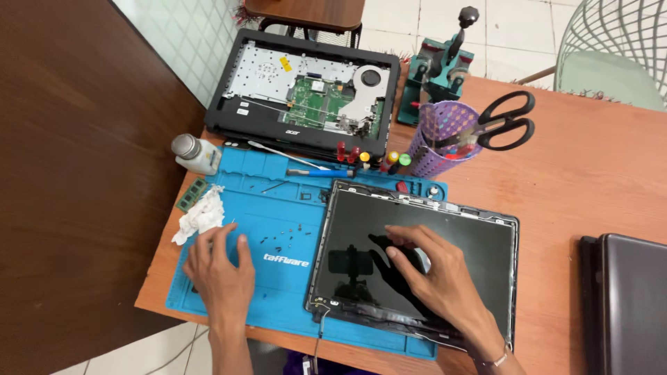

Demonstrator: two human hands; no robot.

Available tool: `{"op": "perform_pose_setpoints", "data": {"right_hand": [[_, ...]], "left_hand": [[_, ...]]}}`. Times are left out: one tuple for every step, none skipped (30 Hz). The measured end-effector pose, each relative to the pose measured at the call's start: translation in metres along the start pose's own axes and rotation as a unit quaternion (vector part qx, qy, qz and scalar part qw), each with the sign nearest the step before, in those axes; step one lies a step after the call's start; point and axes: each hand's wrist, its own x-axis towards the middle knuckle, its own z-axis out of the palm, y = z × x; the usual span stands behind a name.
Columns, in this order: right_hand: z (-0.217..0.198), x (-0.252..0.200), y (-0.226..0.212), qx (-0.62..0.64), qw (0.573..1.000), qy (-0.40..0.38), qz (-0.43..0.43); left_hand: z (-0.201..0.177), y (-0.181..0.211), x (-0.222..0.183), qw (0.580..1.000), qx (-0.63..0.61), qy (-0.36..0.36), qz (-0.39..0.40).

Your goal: The person works on a laptop display assembly at a repair bench, using a screwdriver to remove or secure components and handling wires and a metal hinge piece.

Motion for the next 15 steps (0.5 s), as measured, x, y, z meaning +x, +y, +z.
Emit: {"op": "perform_pose_setpoints", "data": {"right_hand": [[0.003, 0.002, -0.003, 0.003, 1.000, 0.000, 0.003], [0.005, 0.006, -0.005, 0.006, 1.000, 0.002, 0.003], [0.007, 0.011, -0.007, 0.008, 1.000, 0.004, 0.002], [0.009, 0.015, -0.010, 0.012, 1.000, 0.013, -0.004], [0.011, 0.018, -0.014, 0.016, 1.000, 0.022, -0.010], [0.012, 0.021, -0.016, 0.019, 0.999, 0.030, -0.016], [0.013, 0.025, -0.019, 0.016, 0.999, 0.035, -0.025], [0.013, 0.028, -0.022, 0.013, 0.999, 0.040, -0.029], [0.013, 0.030, -0.026, 0.011, 0.998, 0.044, -0.033], [0.011, 0.034, -0.031, 0.008, 0.997, 0.058, -0.052], [0.009, 0.038, -0.036, 0.005, 0.995, 0.072, -0.071], [0.006, 0.043, -0.041, 0.000, 0.992, 0.086, -0.093], [0.004, 0.049, -0.047, -0.005, 0.991, 0.093, -0.093], [0.001, 0.055, -0.053, -0.010, 0.991, 0.099, -0.094], [-0.003, 0.062, -0.059, -0.015, 0.990, 0.105, -0.096]], "left_hand": [[-0.002, 0.001, -0.001, 1.000, -0.014, 0.005, 0.016], [-0.002, 0.002, 0.001, 0.999, -0.028, 0.015, 0.033], [-0.004, 0.004, 0.003, 0.997, -0.067, 0.006, 0.033], [-0.006, 0.007, 0.006, 0.994, -0.106, -0.002, 0.034], [-0.007, 0.011, 0.009, 0.989, -0.145, -0.010, 0.035], [-0.008, 0.015, 0.012, 0.985, -0.168, -0.023, 0.030], [-0.008, 0.020, 0.016, 0.981, -0.191, -0.036, 0.025], [-0.009, 0.024, 0.019, 0.975, -0.214, -0.054, 0.018], [-0.011, 0.028, 0.023, 0.974, -0.215, -0.062, 0.031], [-0.011, 0.033, 0.028, 0.973, -0.218, -0.069, 0.044], [-0.013, 0.038, 0.034, 0.971, -0.221, -0.077, 0.057], [-0.013, 0.043, 0.041, 0.969, -0.225, -0.076, 0.074], [-0.015, 0.047, 0.049, 0.966, -0.228, -0.074, 0.092], [-0.014, 0.051, 0.059, 0.964, -0.231, -0.072, 0.109], [-0.012, 0.055, 0.070, 0.962, -0.234, -0.069, 0.126]]}}
